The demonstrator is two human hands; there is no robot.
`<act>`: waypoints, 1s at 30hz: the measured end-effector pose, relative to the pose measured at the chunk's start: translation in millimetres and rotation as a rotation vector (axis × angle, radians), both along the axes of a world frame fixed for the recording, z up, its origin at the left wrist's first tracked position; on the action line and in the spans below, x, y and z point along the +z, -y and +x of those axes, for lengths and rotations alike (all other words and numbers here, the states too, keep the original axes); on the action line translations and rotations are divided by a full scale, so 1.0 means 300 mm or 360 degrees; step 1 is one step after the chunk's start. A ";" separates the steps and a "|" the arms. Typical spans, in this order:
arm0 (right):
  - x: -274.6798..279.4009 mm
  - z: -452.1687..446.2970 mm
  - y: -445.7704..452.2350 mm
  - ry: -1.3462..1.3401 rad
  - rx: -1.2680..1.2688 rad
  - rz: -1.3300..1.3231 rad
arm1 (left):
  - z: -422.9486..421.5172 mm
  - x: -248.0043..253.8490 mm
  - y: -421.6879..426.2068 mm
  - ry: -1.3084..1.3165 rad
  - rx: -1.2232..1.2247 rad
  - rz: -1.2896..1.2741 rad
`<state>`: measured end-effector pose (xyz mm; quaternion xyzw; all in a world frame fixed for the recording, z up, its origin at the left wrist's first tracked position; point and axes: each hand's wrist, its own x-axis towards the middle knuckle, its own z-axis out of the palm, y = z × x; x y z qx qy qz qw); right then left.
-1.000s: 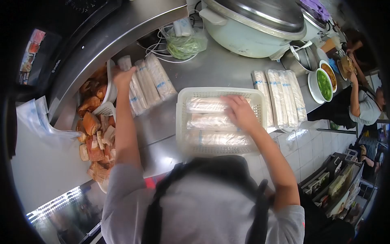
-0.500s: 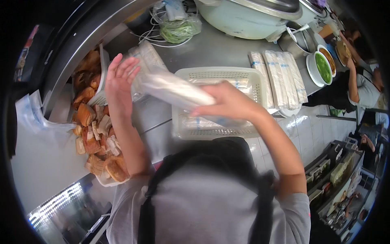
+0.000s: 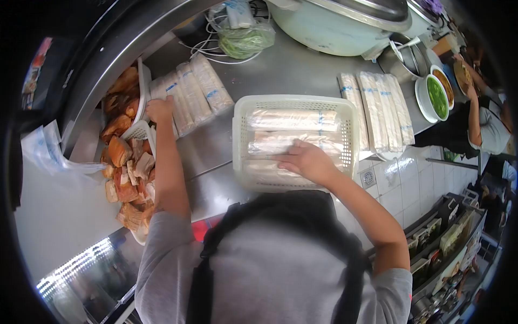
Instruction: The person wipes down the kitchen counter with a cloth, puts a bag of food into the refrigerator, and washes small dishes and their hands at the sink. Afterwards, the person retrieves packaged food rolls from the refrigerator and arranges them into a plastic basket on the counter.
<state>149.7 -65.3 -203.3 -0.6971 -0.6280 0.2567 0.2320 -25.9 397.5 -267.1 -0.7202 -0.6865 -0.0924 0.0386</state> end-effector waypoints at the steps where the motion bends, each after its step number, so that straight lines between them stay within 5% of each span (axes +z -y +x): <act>1: 0.010 -0.015 -0.001 0.0125 0.0009 0.0097 | 0.003 -0.006 0.003 -0.0038 -0.0006 0.0031; 8: 0.111 0.016 -0.068 -0.0212 -0.0402 0.0528 | 0.060 0.244 0.262 0.0809 -0.0698 0.0343; 12: 0.334 -0.014 -0.238 -0.0635 -0.0552 0.0846 | 0.154 0.534 0.656 0.2327 -0.1094 -0.0384; 13: 0.361 -0.032 -0.286 -0.0683 -0.0515 0.0961 | 0.167 0.579 0.738 0.2418 -0.1154 -0.0554; 17: 0.465 0.028 -0.282 -0.1067 -0.0298 0.0310 | 0.198 0.653 0.850 0.2898 -0.1608 -0.0582; 18: 0.458 0.062 -0.258 -0.0885 -0.0225 0.0087 | 0.187 0.615 0.785 0.2987 -0.1415 -0.0299; 21: 0.387 0.125 -0.161 -0.0882 -0.0296 -0.0103 | 0.055 0.510 0.505 0.3246 -0.0867 -0.0382; 23: 0.264 0.161 -0.109 -0.0857 -0.0348 -0.0082 | -0.013 0.260 0.277 0.2374 -0.0513 -0.0257; 25: 0.193 0.191 -0.092 -0.0787 -0.0303 -0.0329 | -0.087 0.038 0.122 0.0645 -0.0168 -0.0013; 28: 0.109 0.203 -0.084 -0.0756 -0.0208 -0.0441 | -0.054 -0.102 0.027 0.0309 0.0193 0.0100; 30: 0.070 0.194 -0.084 -0.0675 -0.0131 -0.0396 | -0.072 -0.106 -0.056 0.0279 0.0154 -0.0215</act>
